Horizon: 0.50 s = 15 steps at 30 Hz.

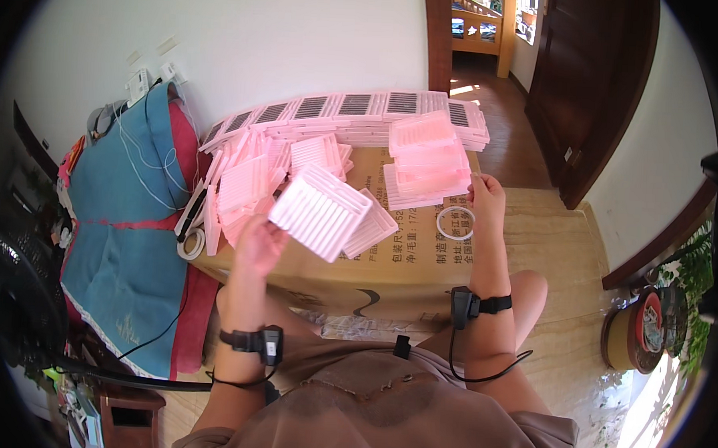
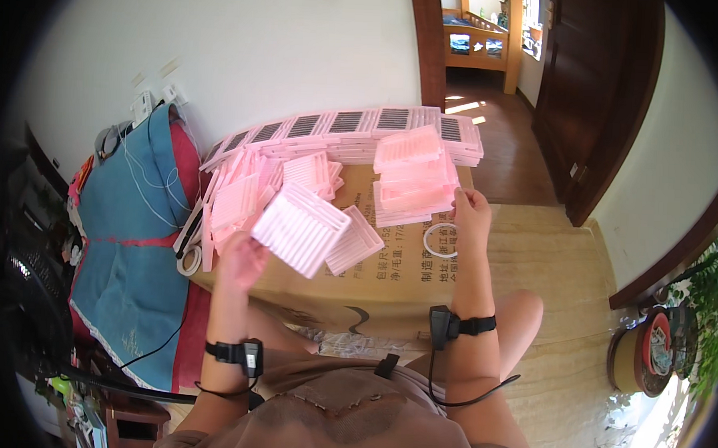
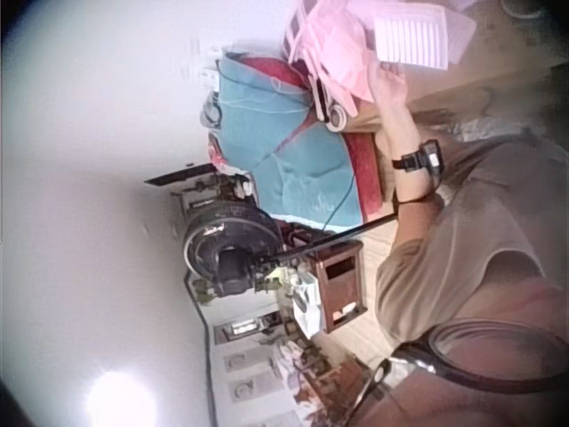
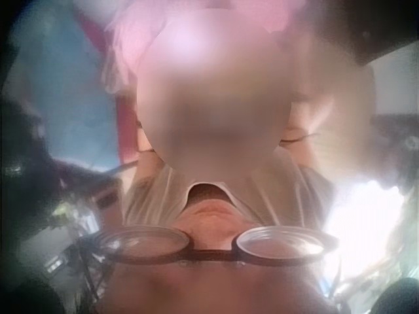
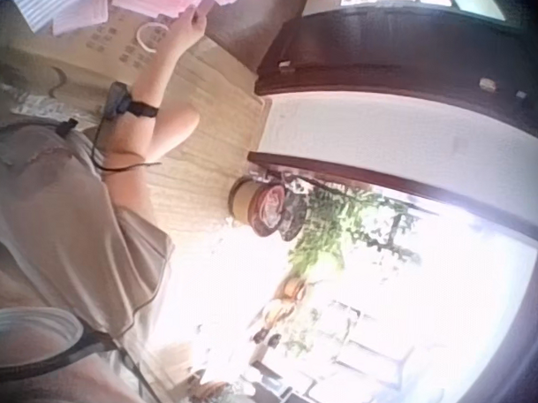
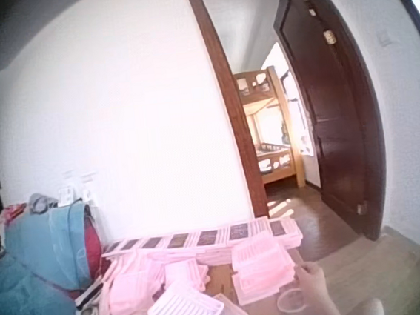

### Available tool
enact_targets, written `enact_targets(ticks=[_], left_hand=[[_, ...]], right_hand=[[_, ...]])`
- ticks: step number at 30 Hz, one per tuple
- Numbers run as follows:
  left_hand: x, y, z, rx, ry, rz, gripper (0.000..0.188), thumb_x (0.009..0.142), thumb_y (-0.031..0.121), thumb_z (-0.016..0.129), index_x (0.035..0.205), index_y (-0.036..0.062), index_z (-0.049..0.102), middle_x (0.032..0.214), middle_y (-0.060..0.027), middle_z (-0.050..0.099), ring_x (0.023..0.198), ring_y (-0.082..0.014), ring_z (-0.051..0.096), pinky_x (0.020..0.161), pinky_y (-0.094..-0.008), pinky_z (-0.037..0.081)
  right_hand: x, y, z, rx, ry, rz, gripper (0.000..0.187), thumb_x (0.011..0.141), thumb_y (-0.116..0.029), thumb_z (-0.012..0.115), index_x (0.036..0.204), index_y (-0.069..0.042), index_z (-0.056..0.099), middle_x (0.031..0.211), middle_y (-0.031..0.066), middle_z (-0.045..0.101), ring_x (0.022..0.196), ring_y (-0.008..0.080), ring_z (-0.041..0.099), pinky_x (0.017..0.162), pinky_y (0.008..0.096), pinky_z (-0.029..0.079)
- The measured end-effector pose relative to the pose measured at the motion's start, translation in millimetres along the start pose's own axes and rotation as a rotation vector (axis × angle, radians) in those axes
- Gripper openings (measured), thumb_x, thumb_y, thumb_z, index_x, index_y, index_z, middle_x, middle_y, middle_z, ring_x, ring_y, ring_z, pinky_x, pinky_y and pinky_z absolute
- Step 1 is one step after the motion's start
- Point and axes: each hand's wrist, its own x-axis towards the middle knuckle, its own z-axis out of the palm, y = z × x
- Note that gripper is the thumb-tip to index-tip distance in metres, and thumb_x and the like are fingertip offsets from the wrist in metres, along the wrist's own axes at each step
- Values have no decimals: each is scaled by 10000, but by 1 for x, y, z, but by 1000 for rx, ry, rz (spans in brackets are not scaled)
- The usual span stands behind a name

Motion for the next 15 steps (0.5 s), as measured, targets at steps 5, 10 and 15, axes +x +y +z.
enact_targets(ticks=[5,10,15], left_hand=[[44,-73,27,7,42,-177,219,990,176,571,1087,-13,624,1016,-113,691,895,-201,674,788,-315,597],[52,-71,23,891,168,-18,337,970,248,648,1200,1,652,1134,-106,702,976,-201,666,863,-313,540],[56,-61,52,1145,81,521,381,971,305,662,1197,-1,670,1108,-80,712,945,-203,659,881,-309,517]], right_hand=[[7,-3,-14,-93,36,1,205,983,-193,658,1095,-22,665,896,-5,626,768,61,536,671,225,437],[19,-9,-16,-128,72,-16,305,976,-300,675,1131,-37,663,924,-26,631,806,57,523,715,219,425],[39,-32,-6,-221,-16,154,635,925,-536,681,1261,0,621,1110,44,637,1015,140,562,892,310,449]])
